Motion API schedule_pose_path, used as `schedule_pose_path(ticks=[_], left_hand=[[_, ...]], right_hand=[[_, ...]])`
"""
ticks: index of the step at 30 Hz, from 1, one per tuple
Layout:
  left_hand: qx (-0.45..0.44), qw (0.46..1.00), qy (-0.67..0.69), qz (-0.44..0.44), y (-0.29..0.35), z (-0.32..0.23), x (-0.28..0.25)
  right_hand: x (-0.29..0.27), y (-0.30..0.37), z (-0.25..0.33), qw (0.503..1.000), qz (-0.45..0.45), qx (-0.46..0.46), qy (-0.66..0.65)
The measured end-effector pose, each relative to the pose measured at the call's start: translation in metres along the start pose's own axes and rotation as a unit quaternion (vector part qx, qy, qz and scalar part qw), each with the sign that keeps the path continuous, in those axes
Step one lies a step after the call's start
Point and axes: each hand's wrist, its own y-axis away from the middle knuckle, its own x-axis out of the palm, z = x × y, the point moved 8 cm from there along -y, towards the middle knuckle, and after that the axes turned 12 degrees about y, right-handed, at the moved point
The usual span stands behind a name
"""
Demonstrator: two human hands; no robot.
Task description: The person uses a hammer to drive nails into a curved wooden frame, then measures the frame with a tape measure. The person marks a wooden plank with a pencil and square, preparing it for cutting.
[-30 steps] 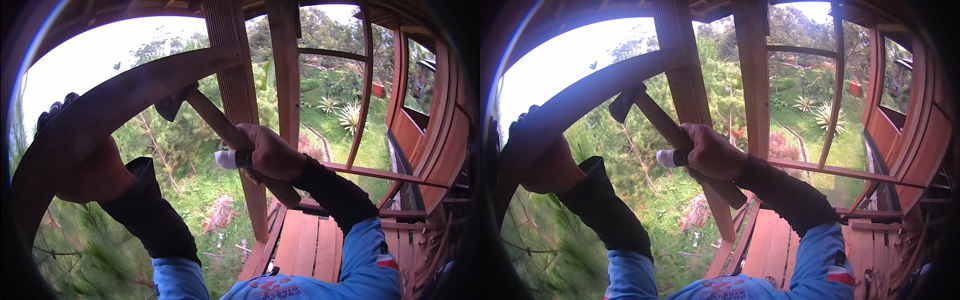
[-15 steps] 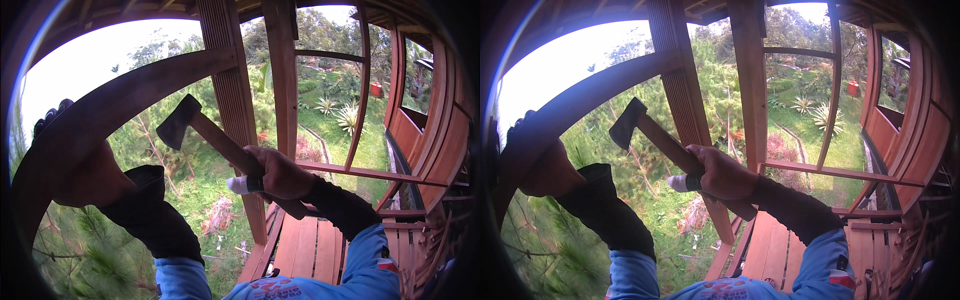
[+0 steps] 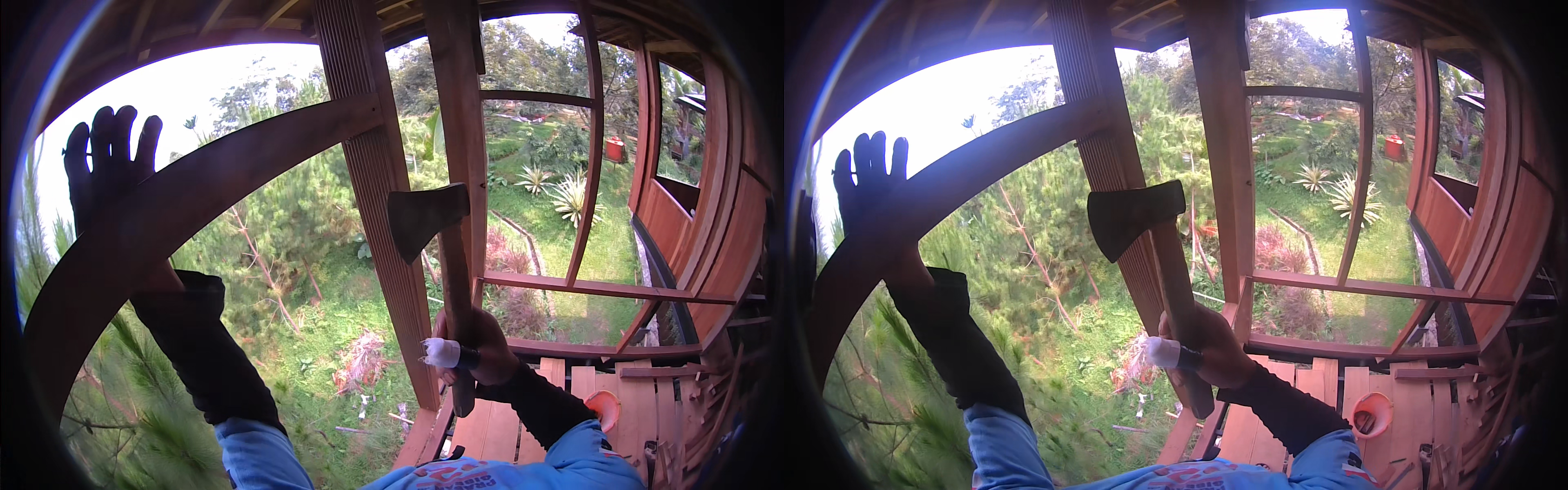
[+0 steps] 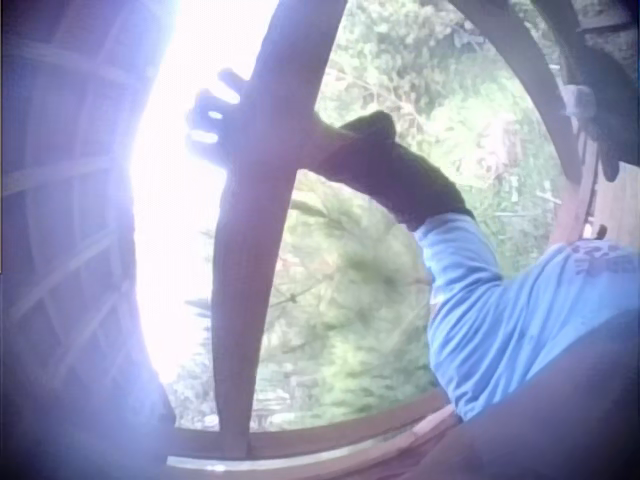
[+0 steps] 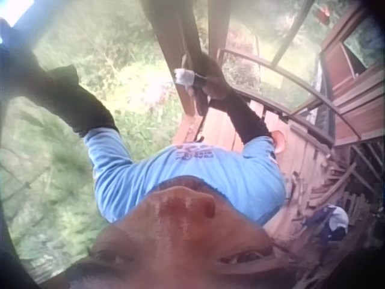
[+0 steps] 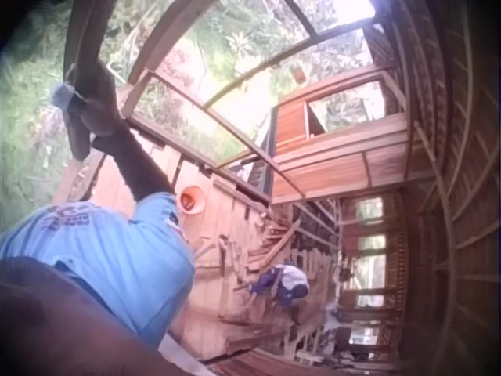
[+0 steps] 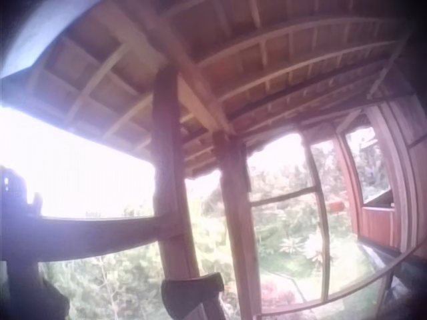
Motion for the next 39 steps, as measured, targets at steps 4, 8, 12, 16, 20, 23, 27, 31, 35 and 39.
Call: schedule_pose_path(ticks=[4, 8, 12, 16, 20, 23, 27, 31, 35, 39], left_hand=[[-0.101, 0.966, -0.205, 0.122, -0.046, 0.058, 0.045], [-0.208, 0.840, -0.357, 0.351, -0.062, 0.114, 0.140], [-0.244, 0.779, -0.355, 0.456, -0.045, 0.206, 0.158], [-0.261, 0.700, -0.453, 0.486, -0.048, 0.228, 0.148], [-0.206, 0.694, -0.446, 0.526, -0.036, 0.233, 0.162], [-0.220, 0.679, -0.428, 0.555, -0.032, 0.239, 0.161], [-0.228, 0.651, -0.401, 0.603, -0.041, 0.224, 0.155], [-0.246, 0.563, -0.473, 0.632, -0.034, 0.231, 0.156], [-0.218, 0.568, -0.457, 0.648, -0.026, 0.247, 0.164], [-0.224, 0.575, -0.451, 0.645, -0.028, 0.242, 0.157]], right_hand=[[-0.010, 0.003, -0.005, 0.999, -0.038, -0.015, -0.028], [0.011, -0.010, -0.018, 0.984, -0.016, -0.099, -0.150], [-0.017, -0.003, -0.029, 0.997, -0.052, -0.048, -0.032], [-0.013, -0.012, -0.023, 0.991, -0.122, -0.050, 0.035], [-0.021, -0.023, -0.020, 0.965, -0.230, -0.125, -0.024], [-0.017, -0.039, -0.024, 0.957, -0.200, -0.172, -0.117], [0.001, -0.060, -0.017, 0.977, -0.158, -0.130, 0.058], [0.006, -0.076, 0.019, 0.962, -0.203, -0.122, 0.138], [0.014, -0.066, 0.074, 0.794, -0.266, -0.333, 0.433], [0.010, -0.100, 0.073, 0.789, -0.271, -0.280, 0.475]])
